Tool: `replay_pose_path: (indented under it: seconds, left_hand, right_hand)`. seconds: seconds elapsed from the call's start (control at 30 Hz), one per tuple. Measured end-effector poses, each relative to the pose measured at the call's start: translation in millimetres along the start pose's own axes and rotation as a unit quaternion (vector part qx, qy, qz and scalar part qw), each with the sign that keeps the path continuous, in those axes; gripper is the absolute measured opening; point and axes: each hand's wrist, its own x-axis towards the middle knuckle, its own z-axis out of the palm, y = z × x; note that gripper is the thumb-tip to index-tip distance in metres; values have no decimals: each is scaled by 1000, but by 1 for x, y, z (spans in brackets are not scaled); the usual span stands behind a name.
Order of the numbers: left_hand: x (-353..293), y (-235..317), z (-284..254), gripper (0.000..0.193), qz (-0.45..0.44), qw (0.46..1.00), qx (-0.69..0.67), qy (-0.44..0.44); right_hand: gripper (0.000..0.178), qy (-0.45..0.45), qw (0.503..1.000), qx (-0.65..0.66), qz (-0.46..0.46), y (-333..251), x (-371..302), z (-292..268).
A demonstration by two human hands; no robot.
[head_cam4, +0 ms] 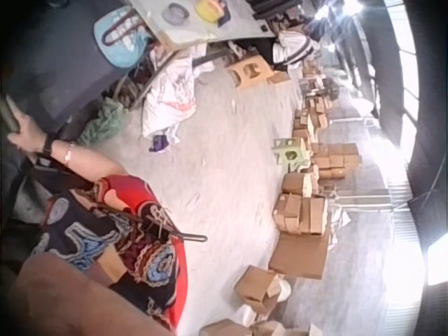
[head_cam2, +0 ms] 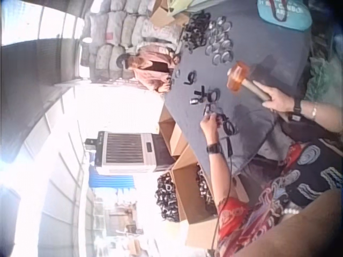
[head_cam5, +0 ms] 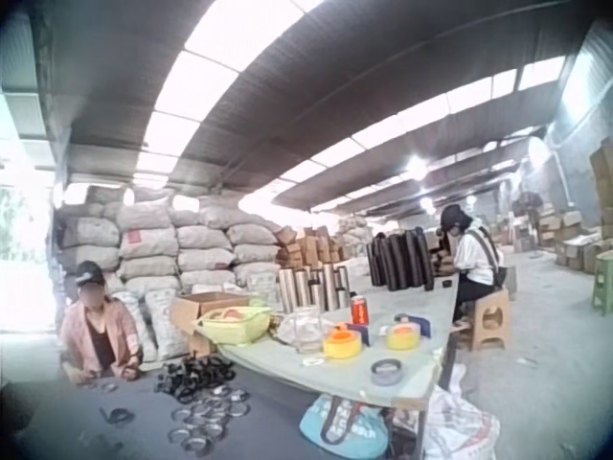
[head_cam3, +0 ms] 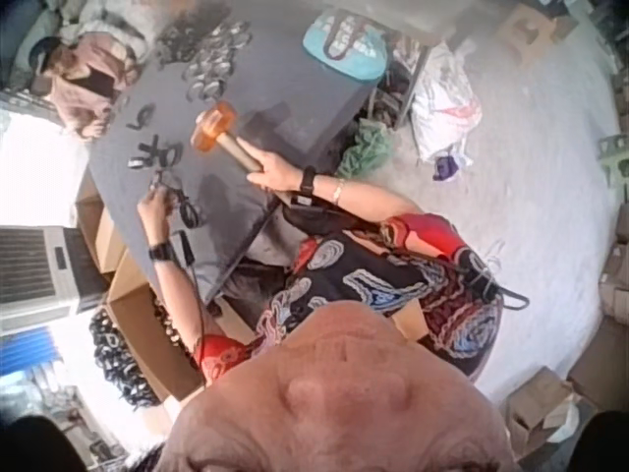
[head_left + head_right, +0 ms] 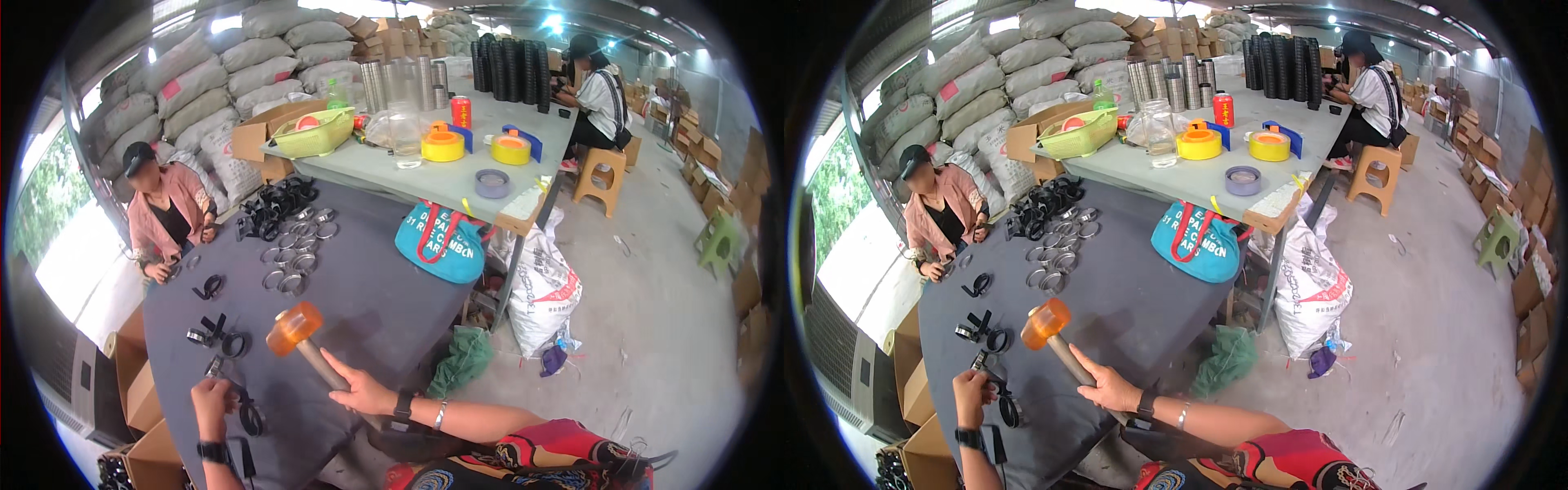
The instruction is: Assembling plastic rings onto circular components using a rubber mallet.
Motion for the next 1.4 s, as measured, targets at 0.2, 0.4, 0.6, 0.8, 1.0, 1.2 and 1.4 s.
replay_pose_path:
  seconds: [0.2,0.4,0.6,0.8,1.0,1.2,1.4]
  left_hand:
    - [-103,-38,-44,17,20,979,-163,121]
    - [-224,-93,-69,13,-72,923,-330,186]
    - [-276,-131,-33,16,-62,888,-414,192]
    - [-277,-169,-9,25,-37,899,-310,307]
    - [-266,-165,-10,24,-14,920,-272,282]
    - [-267,-189,0,33,-37,906,-294,301]
    - [-258,-187,2,30,-21,934,-217,283]
  right_hand:
    - [89,-3,1000,-2,17,-6,2,1]
    - [87,-22,999,-27,31,-5,1,5]
    - [83,-39,998,-43,32,-13,-3,11]
    - [24,-32,994,4,107,-17,0,41]
    - [29,-142,990,13,21,-58,-7,68]
    - [64,-300,948,-95,53,-59,-9,129]
    - [66,-347,909,-187,-137,-86,12,164]
